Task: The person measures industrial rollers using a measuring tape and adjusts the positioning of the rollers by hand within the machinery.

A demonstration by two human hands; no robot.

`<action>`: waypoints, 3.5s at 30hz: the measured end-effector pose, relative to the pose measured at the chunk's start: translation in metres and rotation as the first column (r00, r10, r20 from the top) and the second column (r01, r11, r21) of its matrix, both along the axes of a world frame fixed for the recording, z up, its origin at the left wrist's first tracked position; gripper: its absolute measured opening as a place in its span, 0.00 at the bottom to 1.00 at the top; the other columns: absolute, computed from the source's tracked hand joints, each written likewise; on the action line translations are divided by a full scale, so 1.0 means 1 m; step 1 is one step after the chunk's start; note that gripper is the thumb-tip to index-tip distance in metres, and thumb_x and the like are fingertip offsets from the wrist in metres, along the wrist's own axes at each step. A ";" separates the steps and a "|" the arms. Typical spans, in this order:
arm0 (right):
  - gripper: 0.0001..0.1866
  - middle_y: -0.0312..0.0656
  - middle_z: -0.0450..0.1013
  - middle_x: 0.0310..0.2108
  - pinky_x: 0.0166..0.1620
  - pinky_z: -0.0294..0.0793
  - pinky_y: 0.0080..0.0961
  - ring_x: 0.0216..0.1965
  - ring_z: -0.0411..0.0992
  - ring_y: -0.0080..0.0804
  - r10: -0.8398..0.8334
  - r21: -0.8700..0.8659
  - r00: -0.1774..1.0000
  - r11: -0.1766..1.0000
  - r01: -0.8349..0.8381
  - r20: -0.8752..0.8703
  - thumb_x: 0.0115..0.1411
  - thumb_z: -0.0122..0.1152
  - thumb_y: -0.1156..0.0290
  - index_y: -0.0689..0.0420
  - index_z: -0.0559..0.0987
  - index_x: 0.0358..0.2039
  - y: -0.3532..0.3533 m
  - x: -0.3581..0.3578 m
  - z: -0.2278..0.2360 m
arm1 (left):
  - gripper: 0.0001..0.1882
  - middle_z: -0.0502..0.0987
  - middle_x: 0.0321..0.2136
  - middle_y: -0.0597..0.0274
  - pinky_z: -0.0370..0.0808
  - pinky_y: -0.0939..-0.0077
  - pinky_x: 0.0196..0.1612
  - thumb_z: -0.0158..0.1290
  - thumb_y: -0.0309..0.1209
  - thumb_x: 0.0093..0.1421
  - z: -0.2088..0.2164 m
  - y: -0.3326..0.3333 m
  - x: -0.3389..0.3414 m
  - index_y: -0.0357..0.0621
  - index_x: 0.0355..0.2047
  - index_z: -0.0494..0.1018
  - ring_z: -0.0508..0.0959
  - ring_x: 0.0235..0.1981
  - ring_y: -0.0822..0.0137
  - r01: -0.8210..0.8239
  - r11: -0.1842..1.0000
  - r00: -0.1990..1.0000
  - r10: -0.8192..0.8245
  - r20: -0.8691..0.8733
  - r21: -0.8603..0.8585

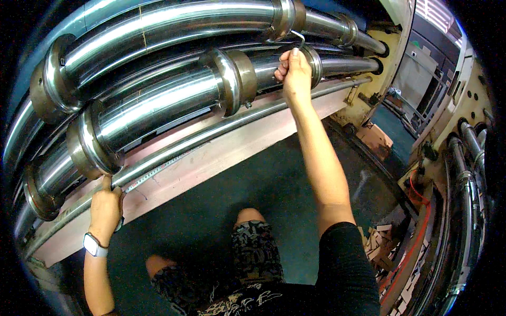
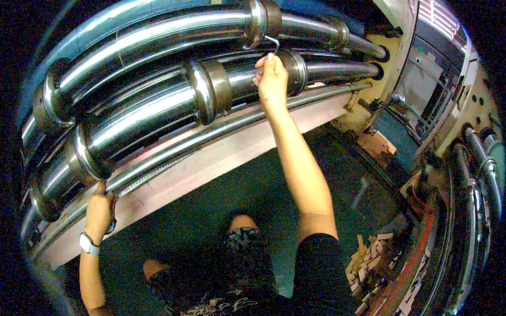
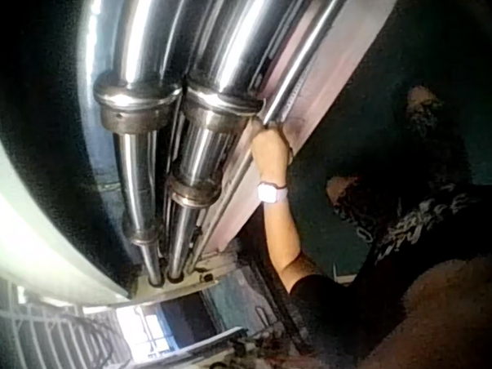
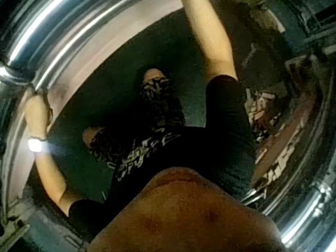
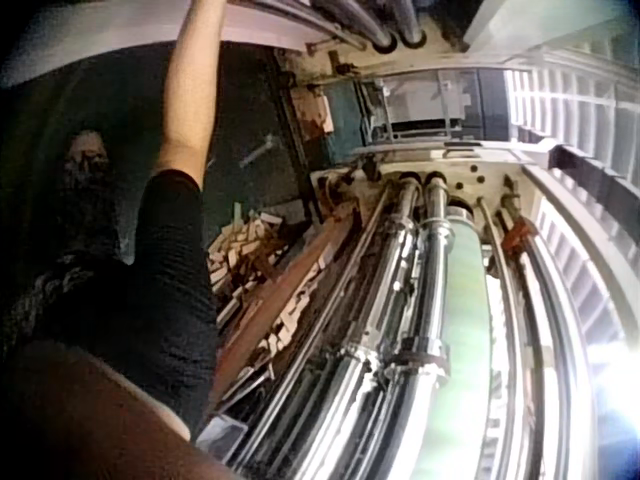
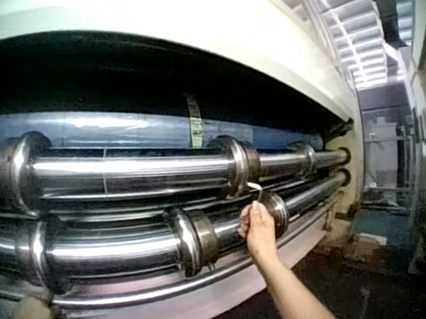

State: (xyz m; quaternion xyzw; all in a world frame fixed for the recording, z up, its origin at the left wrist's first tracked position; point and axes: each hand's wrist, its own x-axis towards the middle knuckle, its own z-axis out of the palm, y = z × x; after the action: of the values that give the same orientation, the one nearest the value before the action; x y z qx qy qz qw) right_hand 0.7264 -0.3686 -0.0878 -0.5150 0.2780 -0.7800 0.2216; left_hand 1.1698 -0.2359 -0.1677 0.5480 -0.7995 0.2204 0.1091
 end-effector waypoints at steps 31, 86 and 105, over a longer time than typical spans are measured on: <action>0.24 0.45 0.69 0.29 0.48 0.69 0.37 0.37 0.69 0.37 0.936 -0.754 0.215 0.352 -0.555 0.279 0.62 0.29 0.55 0.63 0.68 0.30 0.014 0.071 0.057 | 0.06 0.68 0.32 0.37 0.70 0.61 0.27 0.51 0.26 0.46 0.004 0.002 -0.014 0.35 0.18 0.71 0.72 0.23 0.49 -0.060 0.998 0.998 0.060 -0.011 0.018; 0.09 0.44 0.66 0.31 0.39 0.66 0.29 0.36 0.65 0.41 -0.596 -0.583 0.076 0.800 0.138 -0.800 0.47 0.50 0.81 0.59 0.69 0.32 0.020 -0.095 0.072 | 0.06 0.67 0.32 0.40 0.68 0.58 0.25 0.53 0.26 0.45 0.000 -0.003 -0.016 0.35 0.17 0.69 0.71 0.21 0.48 -0.058 0.998 0.997 0.058 -0.044 0.001; 0.06 0.42 0.64 0.26 0.39 0.63 0.22 0.33 0.64 0.33 -0.412 -0.391 0.408 0.910 0.138 -0.815 0.57 0.47 0.73 0.63 0.69 0.30 -0.005 -0.099 0.057 | 0.07 0.67 0.31 0.38 0.69 0.60 0.24 0.53 0.26 0.46 -0.001 -0.002 -0.012 0.36 0.16 0.69 0.71 0.19 0.49 -0.106 0.994 0.993 0.105 -0.051 -0.008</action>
State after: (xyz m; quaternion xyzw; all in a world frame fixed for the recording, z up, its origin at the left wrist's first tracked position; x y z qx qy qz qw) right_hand 0.6275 -0.3734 -0.0307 -0.8141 0.3273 -0.4529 -0.1579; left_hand 1.1575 -0.2379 -0.1688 0.5943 -0.7652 0.2161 0.1205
